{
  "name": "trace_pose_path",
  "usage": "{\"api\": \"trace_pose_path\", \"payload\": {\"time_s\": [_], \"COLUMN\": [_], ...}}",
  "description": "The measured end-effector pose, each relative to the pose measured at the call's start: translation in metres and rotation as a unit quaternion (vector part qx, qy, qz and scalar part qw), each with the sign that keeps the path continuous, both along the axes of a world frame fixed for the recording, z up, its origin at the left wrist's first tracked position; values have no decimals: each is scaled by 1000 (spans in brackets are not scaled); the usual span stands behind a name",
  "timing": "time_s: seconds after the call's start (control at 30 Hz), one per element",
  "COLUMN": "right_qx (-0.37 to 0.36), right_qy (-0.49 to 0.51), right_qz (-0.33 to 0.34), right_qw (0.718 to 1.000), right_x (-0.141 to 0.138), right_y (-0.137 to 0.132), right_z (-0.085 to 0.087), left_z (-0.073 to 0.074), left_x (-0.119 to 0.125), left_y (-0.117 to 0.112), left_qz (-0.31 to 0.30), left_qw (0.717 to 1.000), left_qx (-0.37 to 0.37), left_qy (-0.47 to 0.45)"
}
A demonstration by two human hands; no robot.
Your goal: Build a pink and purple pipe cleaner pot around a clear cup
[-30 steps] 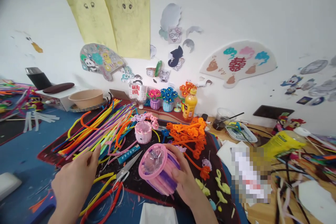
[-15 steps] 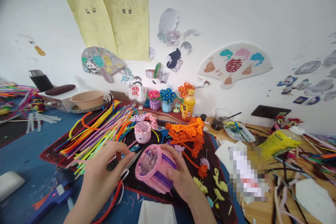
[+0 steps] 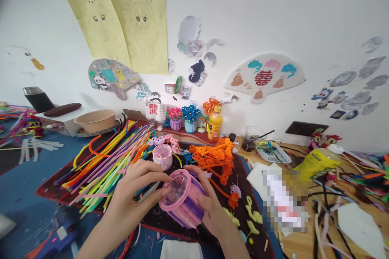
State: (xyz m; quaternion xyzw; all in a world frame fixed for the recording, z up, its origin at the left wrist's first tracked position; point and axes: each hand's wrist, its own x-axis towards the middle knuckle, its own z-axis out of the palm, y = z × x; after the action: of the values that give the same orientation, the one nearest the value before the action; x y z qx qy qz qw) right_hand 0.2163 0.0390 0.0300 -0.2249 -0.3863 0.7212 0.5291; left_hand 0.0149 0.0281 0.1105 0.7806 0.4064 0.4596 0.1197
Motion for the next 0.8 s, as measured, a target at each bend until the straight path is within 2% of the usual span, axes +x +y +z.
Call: {"api": "trace_pose_path", "payload": {"time_s": [0.13,0.27,0.33,0.43,0.5,0.57,0.6,0.67,0.73,0.8], "right_qx": [-11,-8,-3,-1,-5,10,26,66,86,92], "right_qy": [-10,-6,-1,-7,-27,-69,-100,-150,-171,-176], "right_qz": [7,17,17,-7,-55,-105,-111,-119,-129,-125], "right_qw": [1000,1000,1000,1000,998,992,988,979,973,972], "right_x": [-1,1,2,6,11,17,20,25,26,24], "right_y": [0,0,0,2,5,8,9,11,9,6], "right_z": [1,1,-1,-10,-19,-31,-37,-47,-54,-57], "left_z": [-6,-7,-8,-12,-17,-21,-22,-23,-23,-24], "left_x": [8,-1,-10,-27,-37,-46,-49,-53,-52,-47], "left_y": [3,7,11,19,23,26,26,26,27,27], "left_qz": [0,23,83,208,265,295,303,302,289,248], "left_qw": [1000,987,962,900,864,850,851,874,910,949], "left_qx": [-20,-116,-141,-84,-25,0,-5,-45,-74,-79], "left_qy": [0,-113,-219,-373,-427,-437,-428,-378,-286,-176]}}
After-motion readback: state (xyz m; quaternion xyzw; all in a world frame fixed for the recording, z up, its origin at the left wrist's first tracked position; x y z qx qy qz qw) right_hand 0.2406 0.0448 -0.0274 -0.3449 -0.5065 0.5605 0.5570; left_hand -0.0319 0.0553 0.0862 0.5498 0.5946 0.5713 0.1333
